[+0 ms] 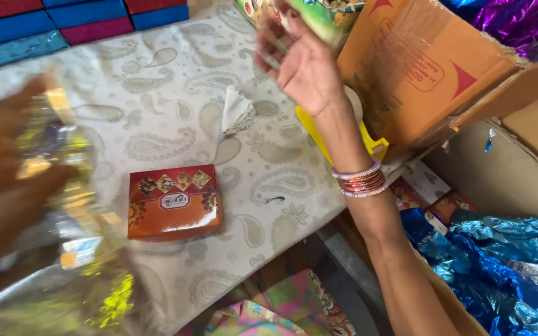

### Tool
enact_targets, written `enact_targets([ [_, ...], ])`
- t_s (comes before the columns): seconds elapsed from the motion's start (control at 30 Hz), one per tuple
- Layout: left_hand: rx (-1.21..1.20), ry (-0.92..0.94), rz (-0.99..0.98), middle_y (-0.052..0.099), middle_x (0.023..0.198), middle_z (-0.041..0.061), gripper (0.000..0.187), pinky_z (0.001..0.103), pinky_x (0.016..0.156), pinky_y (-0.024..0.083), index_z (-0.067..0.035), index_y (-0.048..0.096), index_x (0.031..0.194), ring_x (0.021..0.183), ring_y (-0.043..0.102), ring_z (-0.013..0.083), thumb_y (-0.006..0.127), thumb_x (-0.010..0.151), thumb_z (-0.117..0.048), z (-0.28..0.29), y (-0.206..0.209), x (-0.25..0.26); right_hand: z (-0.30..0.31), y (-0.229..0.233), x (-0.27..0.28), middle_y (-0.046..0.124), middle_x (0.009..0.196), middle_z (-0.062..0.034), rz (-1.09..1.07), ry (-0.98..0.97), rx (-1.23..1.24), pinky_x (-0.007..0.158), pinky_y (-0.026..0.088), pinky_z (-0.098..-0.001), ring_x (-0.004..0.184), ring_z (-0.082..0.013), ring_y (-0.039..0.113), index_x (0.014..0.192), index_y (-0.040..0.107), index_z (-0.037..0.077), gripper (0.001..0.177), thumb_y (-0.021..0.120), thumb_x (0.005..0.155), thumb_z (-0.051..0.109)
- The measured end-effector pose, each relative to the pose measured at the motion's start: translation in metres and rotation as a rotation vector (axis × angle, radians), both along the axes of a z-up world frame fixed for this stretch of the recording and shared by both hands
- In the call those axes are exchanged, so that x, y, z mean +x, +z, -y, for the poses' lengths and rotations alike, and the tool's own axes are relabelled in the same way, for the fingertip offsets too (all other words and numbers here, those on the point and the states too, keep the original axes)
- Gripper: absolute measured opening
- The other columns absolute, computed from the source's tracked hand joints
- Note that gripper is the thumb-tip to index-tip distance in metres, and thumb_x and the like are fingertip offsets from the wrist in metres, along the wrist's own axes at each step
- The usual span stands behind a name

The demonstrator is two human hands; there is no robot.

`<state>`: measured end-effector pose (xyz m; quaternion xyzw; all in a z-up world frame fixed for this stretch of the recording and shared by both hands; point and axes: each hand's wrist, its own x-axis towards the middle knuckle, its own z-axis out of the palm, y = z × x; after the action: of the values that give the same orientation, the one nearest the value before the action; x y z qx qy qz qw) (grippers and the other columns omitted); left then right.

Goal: Packing small wooden items and boxes into foil and blue plastic wrap at a table.

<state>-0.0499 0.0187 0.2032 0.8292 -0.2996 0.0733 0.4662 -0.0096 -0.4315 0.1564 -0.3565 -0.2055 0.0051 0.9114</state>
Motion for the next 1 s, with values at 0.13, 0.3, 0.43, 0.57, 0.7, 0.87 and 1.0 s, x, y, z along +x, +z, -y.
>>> enact_targets([
  [0.13, 0.168, 0.060, 0.199, 0.044, 0.147, 0.027, 0.086, 0.047, 0.094, 0.056, 0.004, 0.034, 0.158, 0.130, 0.051, 0.0429, 0.061, 0.077, 0.012, 0.092, -0.038, -0.002, -0.060, -0.001, -0.023, 0.057, 0.149, -0.0097, -0.002, 0.126, -0.282, 0.112, 0.056, -0.0463, 0.131, -0.0256, 0.062, 0.155, 0.046, 0.021, 0.063, 0.061, 0.103, 0.051],
  [0.3, 0.390, 0.184, 0.240, 0.043, 0.148, 0.029, 0.089, 0.052, 0.087, 0.051, 0.008, 0.030, 0.155, 0.120, 0.049, 0.0525, 0.054, 0.070, 0.017, 0.157, -0.068, 0.007, -0.085, -0.028, -0.001, 0.039, 0.168, -0.0085, 0.162, 0.300, -0.565, 0.125, 0.043, -0.0499, 0.151, -0.0234, 0.046, 0.169, 0.025, 0.029, 0.088, 0.057, 0.096, 0.066],
  [0.43, 0.296, 0.079, 0.316, 0.045, 0.139, 0.031, 0.083, 0.055, 0.098, 0.048, 0.004, 0.038, 0.155, 0.118, 0.050, 0.0508, 0.071, 0.080, -0.006, 0.166, -0.103, 0.018, -0.038, 0.005, 0.014, 0.051, 0.152, -0.0177, -0.083, 0.140, 0.009, 0.113, 0.045, -0.0466, 0.134, -0.0293, 0.053, 0.151, 0.042, 0.012, 0.071, 0.041, 0.103, 0.064],
  [0.57, 0.197, 0.150, 0.198, 0.050, 0.139, 0.024, 0.052, 0.051, 0.083, 0.050, -0.014, 0.065, 0.139, 0.108, 0.057, 0.0425, 0.079, 0.091, -0.031, 0.180, -0.069, -0.005, 0.064, 0.003, 0.024, 0.069, 0.128, -0.0175, 0.210, 0.241, 0.304, 0.111, 0.055, -0.0362, 0.123, -0.0279, 0.065, 0.126, 0.063, 0.001, 0.060, 0.049, 0.110, 0.057],
  [0.7, -0.046, 0.007, 0.357, 0.062, 0.131, 0.015, 0.033, 0.046, 0.098, 0.054, -0.009, 0.071, 0.126, 0.113, 0.060, 0.0351, 0.076, 0.098, -0.023, 0.198, -0.095, -0.011, 0.115, 0.015, -0.012, 0.074, 0.122, -0.0108, 0.255, 0.240, 0.405, 0.114, 0.054, -0.0411, 0.118, -0.0223, 0.069, 0.123, 0.065, 0.004, 0.048, 0.048, 0.112, 0.047],
  [0.87, -0.221, -0.716, -0.329, 0.064, 0.139, 0.014, 0.055, 0.038, 0.097, 0.058, -0.002, 0.056, 0.140, 0.119, 0.068, 0.0255, 0.074, 0.093, -0.024, 0.242, -0.101, -0.049, 0.106, 0.027, -0.011, 0.075, 0.118, -0.0104, 0.281, 0.280, 0.489, 0.112, 0.056, -0.0389, 0.114, -0.0215, 0.070, 0.120, 0.067, 0.003, 0.044, 0.049, 0.112, 0.043],
  [1.0, -0.144, -0.863, -0.571, 0.063, 0.135, 0.014, 0.074, 0.039, 0.098, 0.056, -0.004, 0.046, 0.148, 0.121, 0.065, 0.0245, 0.078, 0.085, -0.023, 0.268, -0.148, -0.053, 0.094, 0.030, -0.016, 0.076, 0.115, -0.0101, 0.312, 0.311, 0.569, 0.109, 0.057, -0.0372, 0.110, -0.0208, 0.072, 0.117, 0.068, 0.003, 0.042, 0.049, 0.113, 0.040],
])
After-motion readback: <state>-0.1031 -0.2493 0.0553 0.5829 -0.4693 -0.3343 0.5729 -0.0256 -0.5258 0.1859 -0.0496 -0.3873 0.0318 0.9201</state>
